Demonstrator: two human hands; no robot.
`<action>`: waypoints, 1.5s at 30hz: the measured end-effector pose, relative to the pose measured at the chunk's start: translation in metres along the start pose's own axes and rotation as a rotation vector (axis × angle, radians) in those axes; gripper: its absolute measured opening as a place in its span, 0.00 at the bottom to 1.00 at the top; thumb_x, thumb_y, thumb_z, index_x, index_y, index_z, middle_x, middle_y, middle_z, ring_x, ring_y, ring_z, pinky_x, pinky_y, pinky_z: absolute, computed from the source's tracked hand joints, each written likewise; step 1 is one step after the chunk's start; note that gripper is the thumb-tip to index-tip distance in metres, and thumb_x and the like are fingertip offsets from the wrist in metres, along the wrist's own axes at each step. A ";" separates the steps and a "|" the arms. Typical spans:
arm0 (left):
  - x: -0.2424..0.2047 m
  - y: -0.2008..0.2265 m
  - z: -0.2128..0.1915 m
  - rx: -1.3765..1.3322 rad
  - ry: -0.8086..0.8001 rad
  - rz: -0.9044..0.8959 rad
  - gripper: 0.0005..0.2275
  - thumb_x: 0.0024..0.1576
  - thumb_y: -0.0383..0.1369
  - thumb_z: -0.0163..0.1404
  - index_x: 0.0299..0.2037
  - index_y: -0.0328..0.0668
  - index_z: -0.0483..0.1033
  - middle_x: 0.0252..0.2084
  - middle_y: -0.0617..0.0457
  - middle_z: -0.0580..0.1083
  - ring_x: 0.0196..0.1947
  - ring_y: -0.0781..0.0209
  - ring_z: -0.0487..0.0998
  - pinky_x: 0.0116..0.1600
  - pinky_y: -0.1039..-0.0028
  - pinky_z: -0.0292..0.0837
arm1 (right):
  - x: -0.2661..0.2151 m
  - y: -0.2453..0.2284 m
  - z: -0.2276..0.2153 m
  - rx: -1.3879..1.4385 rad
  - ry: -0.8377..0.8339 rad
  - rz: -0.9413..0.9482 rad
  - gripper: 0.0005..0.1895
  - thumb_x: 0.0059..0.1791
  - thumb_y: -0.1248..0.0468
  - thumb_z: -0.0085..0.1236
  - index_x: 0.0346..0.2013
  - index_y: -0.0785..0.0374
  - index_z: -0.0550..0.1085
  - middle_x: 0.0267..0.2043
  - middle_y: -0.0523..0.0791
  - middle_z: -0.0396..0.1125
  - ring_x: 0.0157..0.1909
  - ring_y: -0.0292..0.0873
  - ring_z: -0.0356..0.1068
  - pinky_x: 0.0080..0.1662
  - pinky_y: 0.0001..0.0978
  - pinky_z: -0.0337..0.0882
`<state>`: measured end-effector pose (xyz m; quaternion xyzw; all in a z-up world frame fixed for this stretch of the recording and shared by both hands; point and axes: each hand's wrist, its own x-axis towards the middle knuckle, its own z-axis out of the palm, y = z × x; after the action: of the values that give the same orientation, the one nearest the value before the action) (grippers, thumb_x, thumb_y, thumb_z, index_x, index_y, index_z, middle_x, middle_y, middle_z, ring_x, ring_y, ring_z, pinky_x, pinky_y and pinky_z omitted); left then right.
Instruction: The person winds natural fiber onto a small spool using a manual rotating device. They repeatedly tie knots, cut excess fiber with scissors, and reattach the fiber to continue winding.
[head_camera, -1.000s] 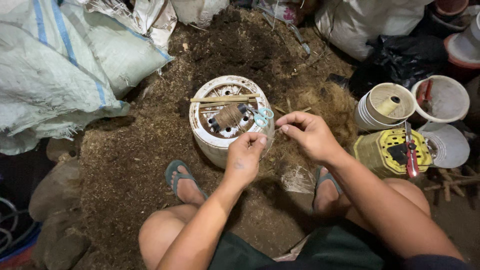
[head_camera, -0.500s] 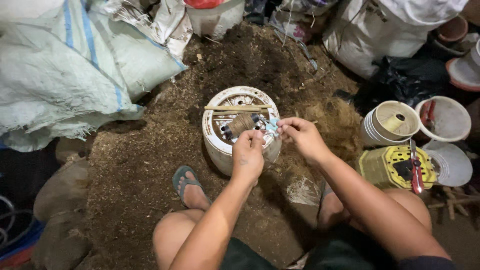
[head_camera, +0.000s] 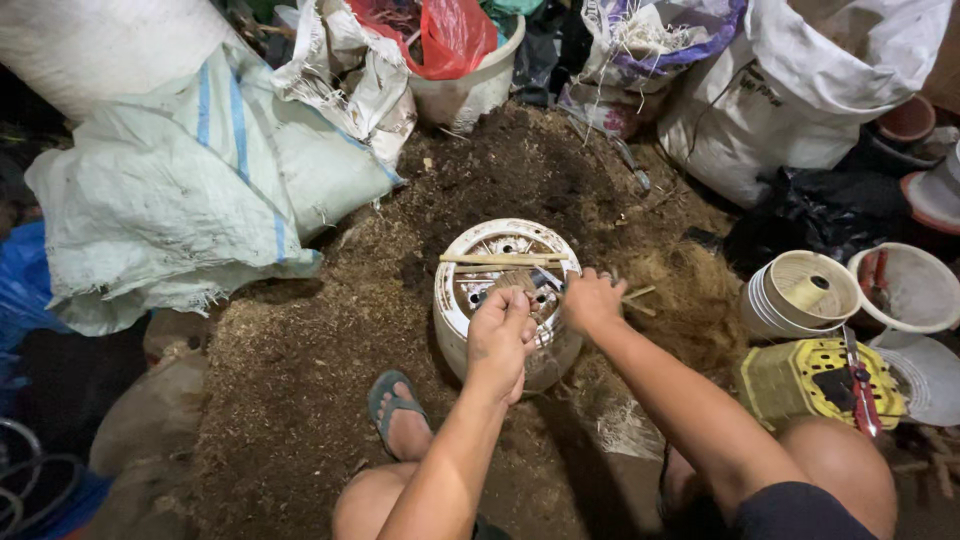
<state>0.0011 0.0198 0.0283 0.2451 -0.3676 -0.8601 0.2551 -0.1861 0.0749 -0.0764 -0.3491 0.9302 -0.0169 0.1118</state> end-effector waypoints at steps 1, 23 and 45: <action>-0.001 0.001 -0.001 -0.007 -0.008 0.011 0.06 0.65 0.34 0.47 0.42 0.40 0.71 0.34 0.57 0.71 0.23 0.74 0.62 0.25 0.85 0.55 | -0.001 -0.003 -0.003 -0.008 -0.059 0.048 0.24 0.49 0.59 0.53 0.60 0.57 0.69 0.62 0.53 0.62 0.64 0.60 0.63 0.66 0.78 0.43; 0.033 -0.026 -0.002 0.135 0.132 0.045 0.06 0.65 0.35 0.48 0.42 0.42 0.72 0.29 0.59 0.70 0.21 0.75 0.63 0.23 0.82 0.57 | -0.076 0.065 -0.037 1.385 -0.206 0.023 0.19 0.51 0.59 0.59 0.55 0.62 0.72 0.34 0.50 0.71 0.34 0.43 0.71 0.35 0.36 0.72; 0.015 -0.029 0.008 0.081 0.097 -0.100 0.04 0.65 0.32 0.46 0.41 0.41 0.70 0.33 0.53 0.72 0.22 0.72 0.64 0.22 0.82 0.55 | -0.131 0.053 -0.048 1.743 -0.035 -0.049 0.21 0.51 0.62 0.56 0.60 0.58 0.70 0.34 0.46 0.73 0.33 0.41 0.76 0.35 0.34 0.80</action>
<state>-0.0225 0.0326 0.0078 0.3147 -0.3766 -0.8432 0.2195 -0.1352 0.1985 -0.0094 -0.1591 0.5763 -0.7196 0.3531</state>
